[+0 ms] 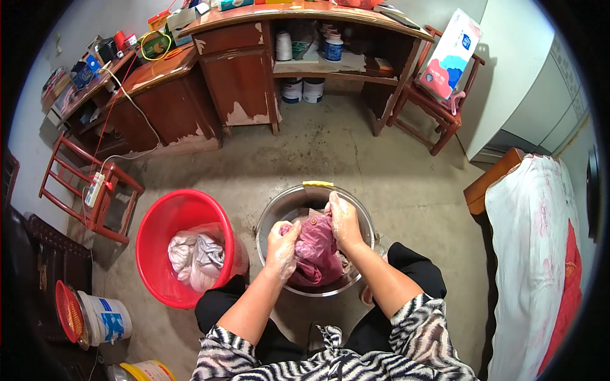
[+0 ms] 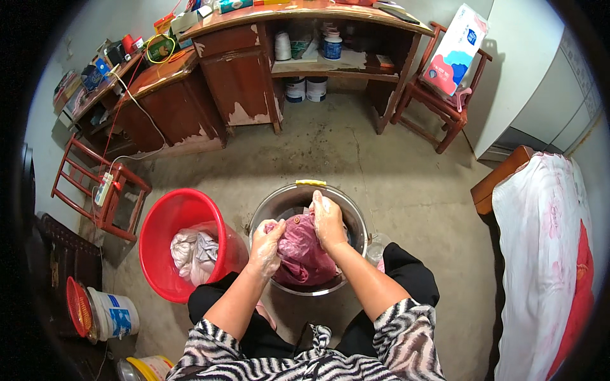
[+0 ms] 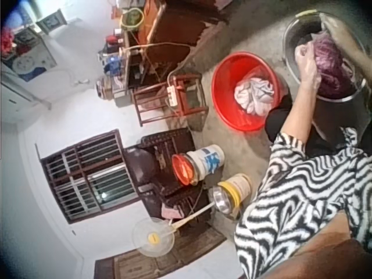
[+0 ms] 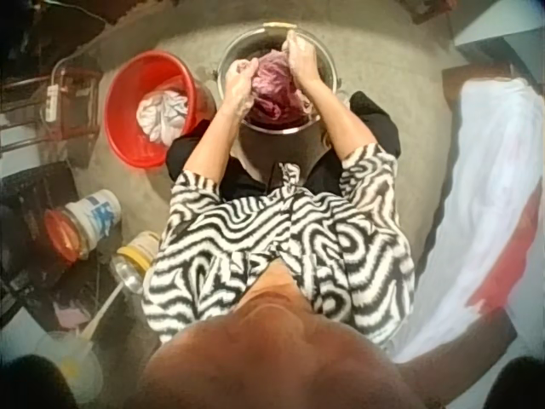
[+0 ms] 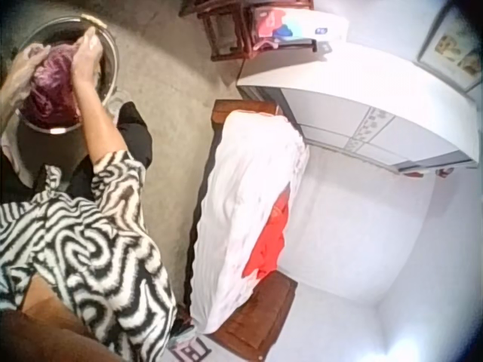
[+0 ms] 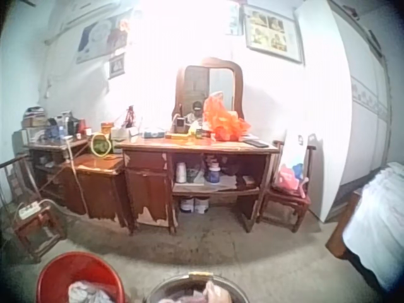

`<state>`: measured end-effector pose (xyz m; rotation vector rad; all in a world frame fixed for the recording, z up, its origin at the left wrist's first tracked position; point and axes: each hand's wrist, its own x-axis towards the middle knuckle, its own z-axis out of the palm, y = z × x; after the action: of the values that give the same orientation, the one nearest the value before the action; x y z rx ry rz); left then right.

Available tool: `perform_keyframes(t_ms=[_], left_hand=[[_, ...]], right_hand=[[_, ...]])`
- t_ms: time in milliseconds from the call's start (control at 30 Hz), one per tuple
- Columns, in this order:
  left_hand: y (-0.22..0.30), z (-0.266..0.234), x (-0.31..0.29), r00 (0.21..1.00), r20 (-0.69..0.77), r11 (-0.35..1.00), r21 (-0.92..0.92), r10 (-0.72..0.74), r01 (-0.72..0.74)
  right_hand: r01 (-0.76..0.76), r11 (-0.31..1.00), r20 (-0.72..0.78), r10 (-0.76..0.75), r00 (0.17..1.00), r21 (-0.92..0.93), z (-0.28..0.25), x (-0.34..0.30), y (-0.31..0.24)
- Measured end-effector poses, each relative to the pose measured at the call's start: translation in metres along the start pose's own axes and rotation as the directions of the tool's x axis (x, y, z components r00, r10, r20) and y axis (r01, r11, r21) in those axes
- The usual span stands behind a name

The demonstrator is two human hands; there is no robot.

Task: The person rubs a bar of soap onto a piece of clothing and scrubs the clothing by hand inside a bucket.

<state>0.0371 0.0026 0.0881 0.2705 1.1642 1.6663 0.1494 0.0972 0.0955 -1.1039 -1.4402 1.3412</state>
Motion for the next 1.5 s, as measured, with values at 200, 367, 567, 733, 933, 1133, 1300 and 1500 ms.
perform_keyframes(t_ms=[200, 367, 567, 733, 933, 1133, 1300, 1500], left_hand=[[0.001, 0.005, 0.0, 0.993, -0.004, 0.977, -0.18, -0.12, 0.117], [-0.014, 0.008, -0.008, 0.97, 0.026, 0.906, -0.353, -0.24, 0.233], [-0.026, -0.007, 0.001, 0.979, 0.148, 0.906, -0.378, -0.144, 0.19], [-0.031, -0.033, 0.014, 0.963, 0.17, 0.914, -0.316, -0.208, 0.253], [0.02, 0.021, -0.02, 0.979, 0.048, 0.972, -0.12, -0.197, 0.202], [0.028, 0.004, -0.016, 0.998, 0.036, 0.996, -0.062, -0.059, 0.061], [0.032, 0.014, -0.022, 0.997, 0.068, 0.997, 0.057, 0.038, -0.042], [0.03, 0.004, -0.016, 0.967, 0.193, 0.946, 0.247, 0.166, -0.212]], right_hand=[[0.514, 0.849, 0.407, -0.43, 0.806, -0.122, 0.025, -0.059, -0.028], [0.673, 0.54, 0.522, -0.43, 0.737, -0.505, 0.027, -0.05, 0.004], [0.67, 0.512, 0.396, -0.548, 0.737, -0.538, 0.035, -0.046, -0.004], [0.821, 0.411, 0.45, -0.692, 0.565, -0.397, 0.047, -0.068, -0.012], [0.159, 0.923, 0.202, -0.092, 0.975, -0.35, 0.002, -0.003, -0.002], [-0.282, 0.959, 0.242, 0.266, 0.933, 0.034, -0.014, 0.011, -0.007], [-0.023, 0.937, 0.417, 0.176, 0.892, -0.348, -0.013, -0.002, -0.005], [-0.155, 0.987, 0.539, 0.111, 0.835, 0.037, -0.016, -0.004, -0.033]])
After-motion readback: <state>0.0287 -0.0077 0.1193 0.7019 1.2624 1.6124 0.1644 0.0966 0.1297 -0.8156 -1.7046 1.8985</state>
